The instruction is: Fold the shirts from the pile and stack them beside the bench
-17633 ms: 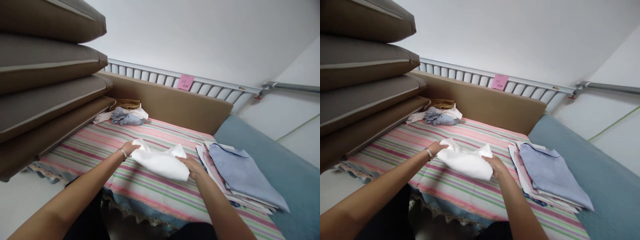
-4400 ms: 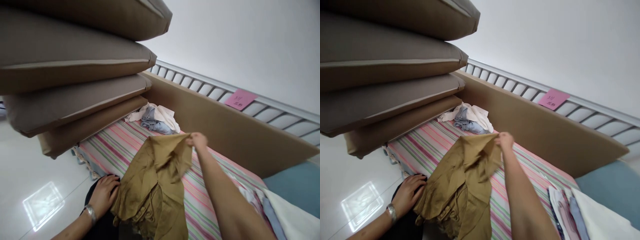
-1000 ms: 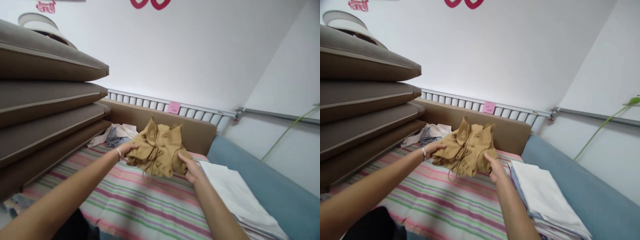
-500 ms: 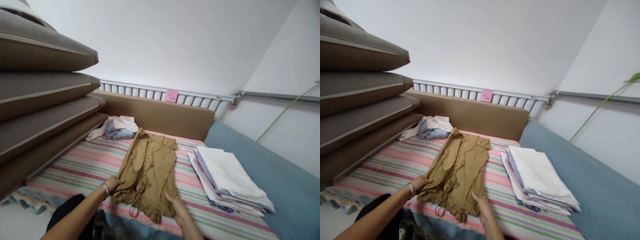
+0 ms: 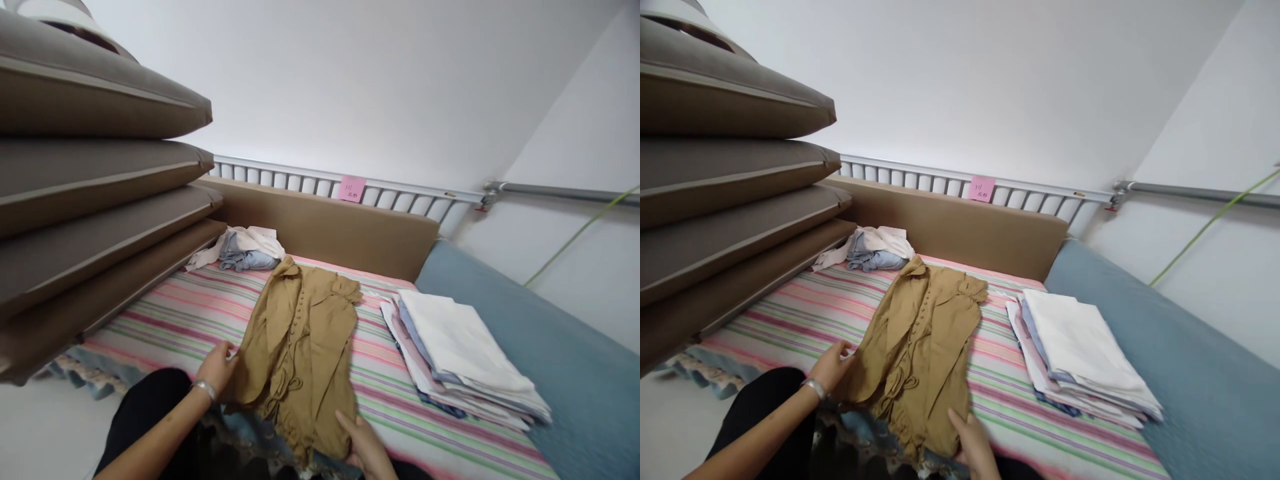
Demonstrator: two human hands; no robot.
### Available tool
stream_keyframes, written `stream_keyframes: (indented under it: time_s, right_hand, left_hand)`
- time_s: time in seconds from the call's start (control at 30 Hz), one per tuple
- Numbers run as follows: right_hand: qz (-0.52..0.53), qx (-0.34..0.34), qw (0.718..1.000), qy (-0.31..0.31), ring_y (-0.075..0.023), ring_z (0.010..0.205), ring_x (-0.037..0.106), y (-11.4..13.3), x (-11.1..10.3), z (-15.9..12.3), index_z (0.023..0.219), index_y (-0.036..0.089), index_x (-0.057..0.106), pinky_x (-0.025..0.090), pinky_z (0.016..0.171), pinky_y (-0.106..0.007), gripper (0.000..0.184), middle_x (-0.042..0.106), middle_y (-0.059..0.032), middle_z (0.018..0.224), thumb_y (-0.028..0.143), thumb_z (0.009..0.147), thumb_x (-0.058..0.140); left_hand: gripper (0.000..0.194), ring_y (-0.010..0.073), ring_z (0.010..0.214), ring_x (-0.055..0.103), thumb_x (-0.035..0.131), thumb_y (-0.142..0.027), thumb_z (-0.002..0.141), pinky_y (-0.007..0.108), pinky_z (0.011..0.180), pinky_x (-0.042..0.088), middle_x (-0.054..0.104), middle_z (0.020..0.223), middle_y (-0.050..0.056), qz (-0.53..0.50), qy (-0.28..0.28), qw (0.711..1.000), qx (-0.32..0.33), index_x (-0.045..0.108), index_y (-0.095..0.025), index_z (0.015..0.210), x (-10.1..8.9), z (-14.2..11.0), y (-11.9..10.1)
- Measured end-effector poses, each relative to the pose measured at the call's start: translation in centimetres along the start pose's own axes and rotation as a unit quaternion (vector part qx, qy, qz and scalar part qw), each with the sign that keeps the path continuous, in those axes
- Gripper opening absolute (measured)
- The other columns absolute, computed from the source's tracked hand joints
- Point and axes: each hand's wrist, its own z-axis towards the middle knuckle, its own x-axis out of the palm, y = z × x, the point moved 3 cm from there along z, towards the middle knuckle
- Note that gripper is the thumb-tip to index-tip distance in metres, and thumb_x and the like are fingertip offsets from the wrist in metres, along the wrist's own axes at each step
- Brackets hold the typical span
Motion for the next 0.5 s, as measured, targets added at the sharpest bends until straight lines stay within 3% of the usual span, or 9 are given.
stream_keyframes:
  time_s: [0.1, 0.2, 0.3, 0.37, 0.5]
  right_hand:
    - [-0.063, -0.025, 0.993, -0.099, -0.0227, 0.062, 0.065, 1.7, -3.0, 0.7, 0.084, 0.02, 0.06, 0.051, 0.056, -0.035, 0.047, 0.067, -0.0046, 0.064, 0.055, 0.054, 0.067]
    - [-0.075, -0.081, 0.982, -0.152, -0.0217, 0.073, 0.065, 4.3, -4.6, 2.1, 0.089, 0.018, 0.06, 0.051, 0.063, -0.032, 0.05, 0.069, -0.0068, 0.079, 0.053, 0.053, 0.067]
    - [-0.084, -0.132, 0.976, -0.149, -0.0249, 0.092, 0.062, 6.5, -4.1, 4.1, 0.097, 0.019, 0.062, 0.05, 0.073, -0.034, 0.056, 0.067, -0.0089, 0.1, 0.05, 0.051, 0.067]
    - [-0.093, -0.178, 0.972, -0.121, -0.0258, 0.102, 0.058, 7.6, -3.0, 5.6, 0.1, 0.021, 0.063, 0.048, 0.082, -0.036, 0.056, 0.064, -0.0085, 0.109, 0.05, 0.053, 0.066]
    - [-0.112, -0.241, 0.961, -0.072, -0.0241, 0.113, 0.051, 9.1, -1.4, 8.7, 0.107, 0.022, 0.062, 0.038, 0.098, -0.037, 0.054, 0.059, -0.0067, 0.12, 0.046, 0.058, 0.065]
  left_hand:
    - [0.027, 0.0169, 0.08, 0.061, 0.051, -0.024, 0.076, 0.026, 0.074, 0.043, 0.065, 0.085, 0.006, -0.023, -0.006, 0.998, 0.058, 0.055, -0.015, 0.101, 0.1, 0.4, -2.2]
    - [0.038, 0.0159, 0.074, 0.06, 0.055, -0.026, 0.071, 0.025, 0.068, 0.045, 0.063, 0.076, 0.002, -0.124, 0.054, 0.991, 0.0, 0.055, -0.014, 0.107, 1.9, 1.7, -4.1]
    - [0.047, 0.0156, 0.066, 0.059, 0.059, -0.035, 0.068, 0.023, 0.053, 0.044, 0.062, 0.068, 0.0, -0.185, 0.125, 0.972, -0.07, 0.058, -0.015, 0.11, 4.3, 3.2, -5.6]
    - [0.049, 0.0168, 0.065, 0.06, 0.06, -0.042, 0.066, 0.023, 0.049, 0.043, 0.063, 0.068, 0.002, -0.197, 0.156, 0.965, -0.078, 0.061, -0.015, 0.107, 5.4, 4.0, -6.4]
    - [0.054, 0.0243, 0.089, 0.061, 0.066, -0.044, 0.059, 0.03, 0.063, 0.05, 0.068, 0.094, 0.007, -0.224, 0.182, 0.956, -0.052, 0.064, -0.016, 0.106, 6.8, 5.4, -7.5]
